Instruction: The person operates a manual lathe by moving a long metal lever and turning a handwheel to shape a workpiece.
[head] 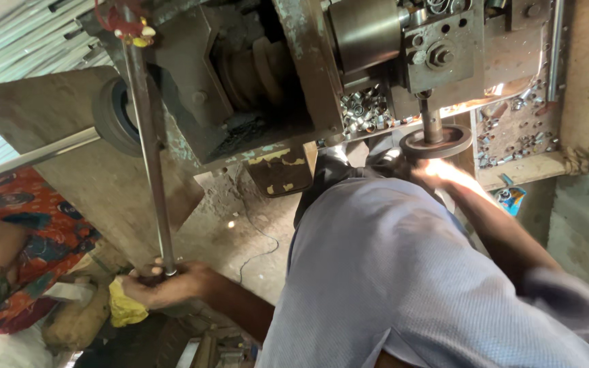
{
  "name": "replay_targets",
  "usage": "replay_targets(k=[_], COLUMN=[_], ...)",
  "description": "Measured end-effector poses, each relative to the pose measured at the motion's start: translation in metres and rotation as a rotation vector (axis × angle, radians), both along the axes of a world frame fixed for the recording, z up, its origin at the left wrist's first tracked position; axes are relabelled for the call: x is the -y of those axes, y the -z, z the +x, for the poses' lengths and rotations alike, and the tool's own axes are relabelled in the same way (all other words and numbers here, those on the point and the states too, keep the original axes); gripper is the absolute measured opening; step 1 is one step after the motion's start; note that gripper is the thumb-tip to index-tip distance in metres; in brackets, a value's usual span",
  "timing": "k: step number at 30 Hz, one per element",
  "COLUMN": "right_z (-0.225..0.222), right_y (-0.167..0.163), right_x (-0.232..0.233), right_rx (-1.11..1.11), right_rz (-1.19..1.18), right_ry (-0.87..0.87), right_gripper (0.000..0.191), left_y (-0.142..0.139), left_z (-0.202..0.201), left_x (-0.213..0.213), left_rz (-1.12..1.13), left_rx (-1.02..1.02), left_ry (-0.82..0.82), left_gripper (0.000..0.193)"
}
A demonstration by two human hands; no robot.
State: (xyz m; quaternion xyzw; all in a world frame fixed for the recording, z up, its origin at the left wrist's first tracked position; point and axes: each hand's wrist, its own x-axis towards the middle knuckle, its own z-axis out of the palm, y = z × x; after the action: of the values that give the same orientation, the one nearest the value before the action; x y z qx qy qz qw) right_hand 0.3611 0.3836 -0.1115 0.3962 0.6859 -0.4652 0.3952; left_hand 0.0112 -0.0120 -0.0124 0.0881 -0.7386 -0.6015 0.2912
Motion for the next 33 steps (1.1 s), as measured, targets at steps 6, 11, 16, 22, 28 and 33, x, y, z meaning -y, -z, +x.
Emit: replay_targets(k=[6,11,16,22,28,33], right_z=[-0.019,-0.004,0.026,0.023,0.034,0.028], right_y=[0.03,0.005,-0.004,0.02,0.0,0.014], right_x=[-0.002,0.026,0.002,0.023,0.027,0.002], right_rx=[-0.334,-0.339,-0.468,-0.371,-0.399,-0.163], right_rz=[0.271,0.0,0.07,0.141,0.258,0.49], right_ry=[-0.08,0.323,0.702,0.522,0.868,1.24], right_gripper=[0.039,0.038,0.033,0.033,0.066,0.087], left_y=[-0.017,-0.015,0.001,0.008,0.008,0.008], left_z=[0.019,-0.015,-0.016,-0.017,-0.015,-0.014], left_x=[-0.034,-0.018,0.006,0.016,0.015,0.014], left_rz=[-1.249,0.133,0.109,0.046,-0.115,-0.104], left_rx=[-0.48,0.102,0.057,0.048,-0.002,0.033], left_ry=[0.034,-0.203,-0.179,-0.164,-0.139,-0.174], left_gripper=[0.044,0.03,0.03,0.032,0.043,0.041])
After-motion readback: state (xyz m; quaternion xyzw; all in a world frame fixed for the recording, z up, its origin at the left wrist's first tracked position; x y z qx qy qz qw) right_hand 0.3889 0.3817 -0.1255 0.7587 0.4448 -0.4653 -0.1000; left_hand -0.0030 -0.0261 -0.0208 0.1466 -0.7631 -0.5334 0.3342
